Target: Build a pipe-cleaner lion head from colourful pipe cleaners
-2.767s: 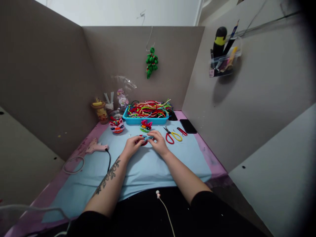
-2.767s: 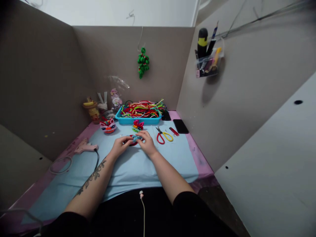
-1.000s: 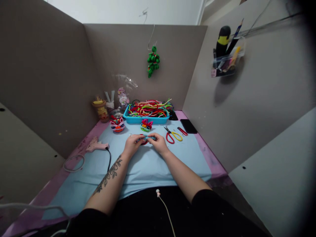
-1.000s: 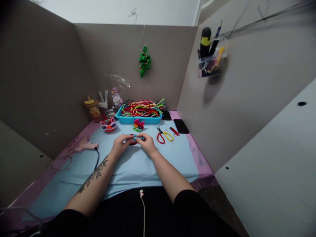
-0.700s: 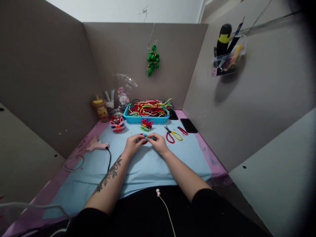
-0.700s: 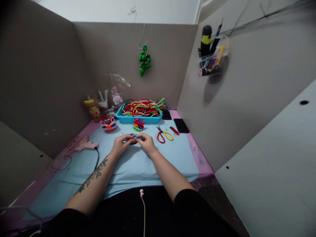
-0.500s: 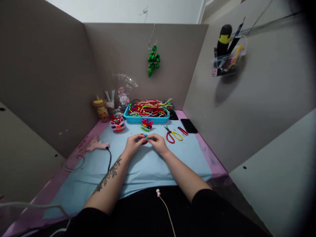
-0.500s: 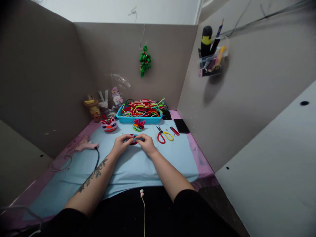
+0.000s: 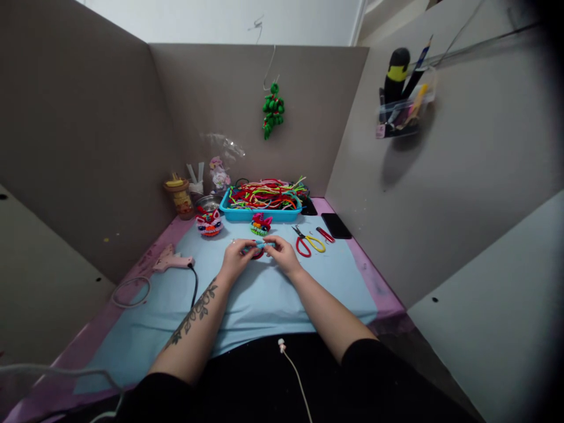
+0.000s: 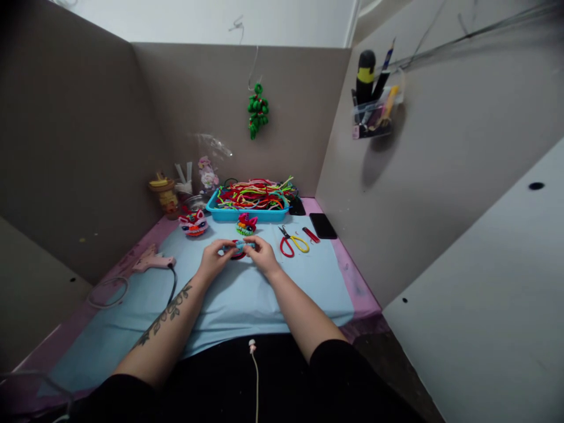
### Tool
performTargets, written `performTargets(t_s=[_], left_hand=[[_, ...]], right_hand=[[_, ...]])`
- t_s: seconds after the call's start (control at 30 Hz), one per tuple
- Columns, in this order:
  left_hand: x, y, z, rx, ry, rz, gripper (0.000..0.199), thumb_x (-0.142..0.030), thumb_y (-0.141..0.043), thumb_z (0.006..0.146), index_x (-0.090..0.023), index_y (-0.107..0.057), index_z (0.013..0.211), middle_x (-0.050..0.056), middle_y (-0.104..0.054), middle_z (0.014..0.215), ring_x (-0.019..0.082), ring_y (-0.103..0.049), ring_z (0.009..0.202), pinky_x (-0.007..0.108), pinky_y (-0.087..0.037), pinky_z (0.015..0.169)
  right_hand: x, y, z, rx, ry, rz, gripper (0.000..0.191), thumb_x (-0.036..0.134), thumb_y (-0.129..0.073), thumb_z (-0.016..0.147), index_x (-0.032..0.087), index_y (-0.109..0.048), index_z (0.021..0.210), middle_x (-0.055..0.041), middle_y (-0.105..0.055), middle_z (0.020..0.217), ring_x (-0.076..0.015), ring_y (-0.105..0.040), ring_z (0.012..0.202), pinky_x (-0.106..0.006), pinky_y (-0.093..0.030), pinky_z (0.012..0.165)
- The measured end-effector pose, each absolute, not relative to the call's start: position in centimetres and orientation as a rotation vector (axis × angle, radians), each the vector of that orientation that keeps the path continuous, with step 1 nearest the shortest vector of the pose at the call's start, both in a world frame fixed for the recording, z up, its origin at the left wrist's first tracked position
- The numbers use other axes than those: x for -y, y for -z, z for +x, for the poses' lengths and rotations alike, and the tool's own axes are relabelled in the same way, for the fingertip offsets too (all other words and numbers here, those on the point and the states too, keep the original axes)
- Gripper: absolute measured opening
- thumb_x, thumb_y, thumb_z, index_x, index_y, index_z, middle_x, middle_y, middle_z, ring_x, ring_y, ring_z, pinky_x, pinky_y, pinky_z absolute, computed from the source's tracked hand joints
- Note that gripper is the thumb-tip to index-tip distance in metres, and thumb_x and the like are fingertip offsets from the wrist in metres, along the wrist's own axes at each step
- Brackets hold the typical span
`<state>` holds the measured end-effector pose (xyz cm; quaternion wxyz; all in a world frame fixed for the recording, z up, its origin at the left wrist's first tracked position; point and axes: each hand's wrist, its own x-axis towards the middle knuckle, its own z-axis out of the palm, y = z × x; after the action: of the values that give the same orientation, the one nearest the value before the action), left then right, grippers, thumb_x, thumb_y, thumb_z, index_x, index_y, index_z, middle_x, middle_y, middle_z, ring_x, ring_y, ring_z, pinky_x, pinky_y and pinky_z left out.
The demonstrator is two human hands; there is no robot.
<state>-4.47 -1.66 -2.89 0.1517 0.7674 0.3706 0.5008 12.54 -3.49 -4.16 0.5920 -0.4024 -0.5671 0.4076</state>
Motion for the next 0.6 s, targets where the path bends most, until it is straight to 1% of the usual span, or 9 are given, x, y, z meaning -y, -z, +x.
performTargets(t_s=[0.1, 0.23, 0.4, 0.53, 0.6], left_hand=[[1.56, 3.13, -4.46, -1.042, -1.431, 2.347, 0.013, -0.032, -0.063, 0.079, -0.021, -0.068, 0.086, 0.005, -0.071, 0.083, 0.019, -0.064, 0.080, 0.032, -0.048, 0.075], [1.47, 3.30, -4.28, -1.051, -1.362, 2.474, 0.016, -0.032, -0.065, 0.079, -0.022, -0.068, 0.092, 0.004, -0.072, 0.086, 0.019, -0.064, 0.080, 0.034, -0.047, 0.077], [1.27, 3.61, -4.19, -1.064, -1.310, 2.557, 0.014, -0.031, -0.063, 0.081, -0.022, -0.068, 0.090, 0.004, -0.072, 0.082, 0.018, -0.064, 0.079, 0.033, -0.044, 0.078], [1.37, 3.62, -4.29, -1.075, -1.282, 2.637, 0.017, -0.030, -0.061, 0.082, -0.023, -0.068, 0.096, 0.005, -0.072, 0.088, 0.019, -0.064, 0.083, 0.035, -0.041, 0.080], [1.50, 3.46, -4.34, -1.091, -1.279, 2.655, 0.016, -0.030, -0.060, 0.083, -0.023, -0.068, 0.096, 0.005, -0.072, 0.090, 0.019, -0.063, 0.085, 0.035, -0.040, 0.082]], right_hand=[[3.58, 3.97, 12.56, 1.314, -0.979, -0.984, 0.026, 0.035, -0.067, 0.069, 0.018, -0.065, 0.088, -0.0017, -0.065, 0.077, -0.0110, -0.055, 0.055, -0.024, -0.047, 0.054], [3.66, 3.92, 12.44, 1.315, -0.952, -1.008, 0.022, 0.033, -0.068, 0.067, 0.017, -0.065, 0.082, -0.0007, -0.064, 0.072, -0.0115, -0.055, 0.056, -0.025, -0.046, 0.057], [3.44, 4.44, 12.32, 1.321, -0.875, -0.984, 0.020, 0.030, -0.068, 0.067, 0.018, -0.062, 0.083, -0.0002, -0.063, 0.079, -0.0127, -0.057, 0.065, -0.024, -0.047, 0.060], [3.37, 4.71, 12.33, 1.379, -0.804, -0.973, 0.019, 0.029, -0.068, 0.067, 0.018, -0.061, 0.082, 0.0000, -0.062, 0.079, -0.0139, -0.058, 0.073, -0.025, -0.047, 0.066], [3.39, 4.68, 12.37, 1.385, -0.793, -0.983, 0.022, 0.031, -0.069, 0.067, 0.018, -0.061, 0.084, -0.0005, -0.062, 0.082, -0.0137, -0.058, 0.072, -0.025, -0.048, 0.065]])
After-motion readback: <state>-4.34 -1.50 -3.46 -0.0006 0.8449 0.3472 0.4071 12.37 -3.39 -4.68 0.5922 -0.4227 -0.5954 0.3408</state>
